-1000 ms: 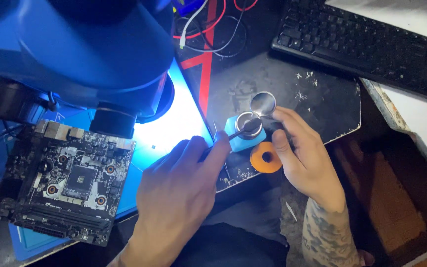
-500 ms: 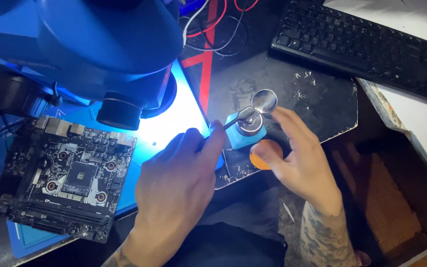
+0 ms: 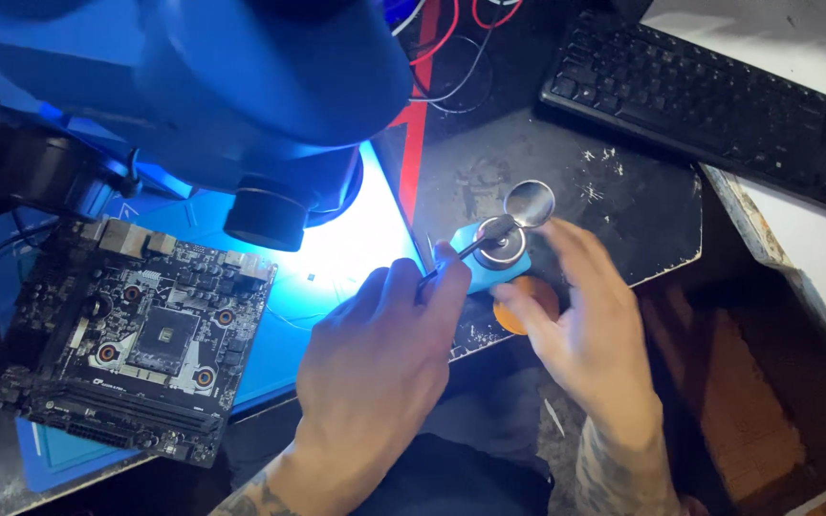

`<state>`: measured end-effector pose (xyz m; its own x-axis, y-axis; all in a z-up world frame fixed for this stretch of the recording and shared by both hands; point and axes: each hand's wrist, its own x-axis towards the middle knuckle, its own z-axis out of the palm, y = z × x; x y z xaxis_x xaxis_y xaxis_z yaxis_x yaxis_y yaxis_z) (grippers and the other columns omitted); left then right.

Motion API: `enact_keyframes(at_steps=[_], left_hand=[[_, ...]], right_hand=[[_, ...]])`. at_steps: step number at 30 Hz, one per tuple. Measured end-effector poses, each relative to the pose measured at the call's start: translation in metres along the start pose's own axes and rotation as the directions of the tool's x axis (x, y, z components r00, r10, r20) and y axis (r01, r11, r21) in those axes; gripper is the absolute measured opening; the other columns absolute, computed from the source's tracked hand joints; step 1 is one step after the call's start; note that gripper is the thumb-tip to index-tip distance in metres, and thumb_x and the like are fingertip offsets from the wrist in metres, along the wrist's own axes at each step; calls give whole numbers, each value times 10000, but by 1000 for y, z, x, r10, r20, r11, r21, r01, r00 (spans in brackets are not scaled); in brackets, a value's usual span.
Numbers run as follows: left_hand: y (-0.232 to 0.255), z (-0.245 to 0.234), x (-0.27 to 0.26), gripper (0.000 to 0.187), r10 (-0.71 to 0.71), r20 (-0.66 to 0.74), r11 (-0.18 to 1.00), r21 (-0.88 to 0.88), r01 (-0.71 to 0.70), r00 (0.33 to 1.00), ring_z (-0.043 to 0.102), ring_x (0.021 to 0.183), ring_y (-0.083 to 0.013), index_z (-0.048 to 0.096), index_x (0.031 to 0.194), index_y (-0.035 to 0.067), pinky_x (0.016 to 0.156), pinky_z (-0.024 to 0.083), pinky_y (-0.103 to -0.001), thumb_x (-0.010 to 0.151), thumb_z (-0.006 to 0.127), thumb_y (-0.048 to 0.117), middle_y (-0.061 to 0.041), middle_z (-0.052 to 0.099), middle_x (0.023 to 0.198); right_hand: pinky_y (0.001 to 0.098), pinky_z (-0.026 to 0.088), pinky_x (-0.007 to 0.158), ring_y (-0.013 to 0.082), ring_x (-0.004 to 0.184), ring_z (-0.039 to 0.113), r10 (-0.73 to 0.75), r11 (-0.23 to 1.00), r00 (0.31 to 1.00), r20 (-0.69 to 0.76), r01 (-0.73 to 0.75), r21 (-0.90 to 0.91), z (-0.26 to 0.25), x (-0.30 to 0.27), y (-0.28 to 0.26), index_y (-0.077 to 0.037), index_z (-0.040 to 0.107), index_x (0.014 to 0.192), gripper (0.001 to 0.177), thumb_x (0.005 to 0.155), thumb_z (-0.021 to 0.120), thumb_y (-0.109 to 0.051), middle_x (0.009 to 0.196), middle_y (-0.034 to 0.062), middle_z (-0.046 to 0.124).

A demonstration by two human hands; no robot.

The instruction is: The recorder is soldering electrical components onto a motherboard at a dedicated repair station.

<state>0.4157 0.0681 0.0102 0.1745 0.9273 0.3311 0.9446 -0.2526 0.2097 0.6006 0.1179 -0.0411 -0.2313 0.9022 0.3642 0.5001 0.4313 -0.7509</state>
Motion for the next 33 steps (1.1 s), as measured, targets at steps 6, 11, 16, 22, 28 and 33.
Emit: enact_keyframes(at_steps=[6,11,16,22,28,33], left_hand=[[-6,3,-7,332,-9,-48,1000,-17,8,999,660,811,-214,613,1229,85,584,534,-371,902,615,140,-53,599,881],[-7,4,-19,387,-19,-152,999,-37,13,988,666,852,-235,613,1227,114,630,533,-383,850,632,199,-59,623,936],[-11,-3,-25,321,-16,-171,992,-126,-6,985,670,867,-242,607,1213,108,638,515,-404,938,663,264,-56,631,915],[-48,-53,-65,424,-93,-60,973,-216,78,994,669,832,-279,629,1245,125,612,516,-430,865,669,307,-87,636,927],[-131,-90,-123,517,-321,24,946,-40,322,947,673,764,-288,692,1225,167,586,538,-421,717,676,72,-65,641,947],[-168,-81,-139,461,-300,27,954,18,300,953,687,867,-270,675,1204,114,641,550,-412,748,661,52,-55,641,981]], right_hand=[[296,514,819,193,945,689,45,980,993,-109,-65,-190,-9,-27,-38,-28,684,1160,347,855,826,-115,1066,102,702],[264,488,718,135,745,661,19,977,999,-43,-27,-213,0,-44,-51,-46,729,1024,227,833,823,-125,845,52,696],[298,373,531,179,555,532,252,937,966,-54,-257,-236,9,-48,-53,-34,768,1037,199,860,811,-114,730,82,643],[285,541,663,145,722,715,-55,986,970,237,90,-139,43,-32,-78,-59,718,982,195,806,782,-114,859,53,733],[344,562,727,253,837,720,-349,934,858,376,352,64,116,-20,-100,-69,705,975,201,827,807,-159,930,84,724],[389,535,770,316,891,687,-331,933,900,283,358,-47,149,-8,-112,-32,697,1038,230,845,785,-119,983,132,703]])
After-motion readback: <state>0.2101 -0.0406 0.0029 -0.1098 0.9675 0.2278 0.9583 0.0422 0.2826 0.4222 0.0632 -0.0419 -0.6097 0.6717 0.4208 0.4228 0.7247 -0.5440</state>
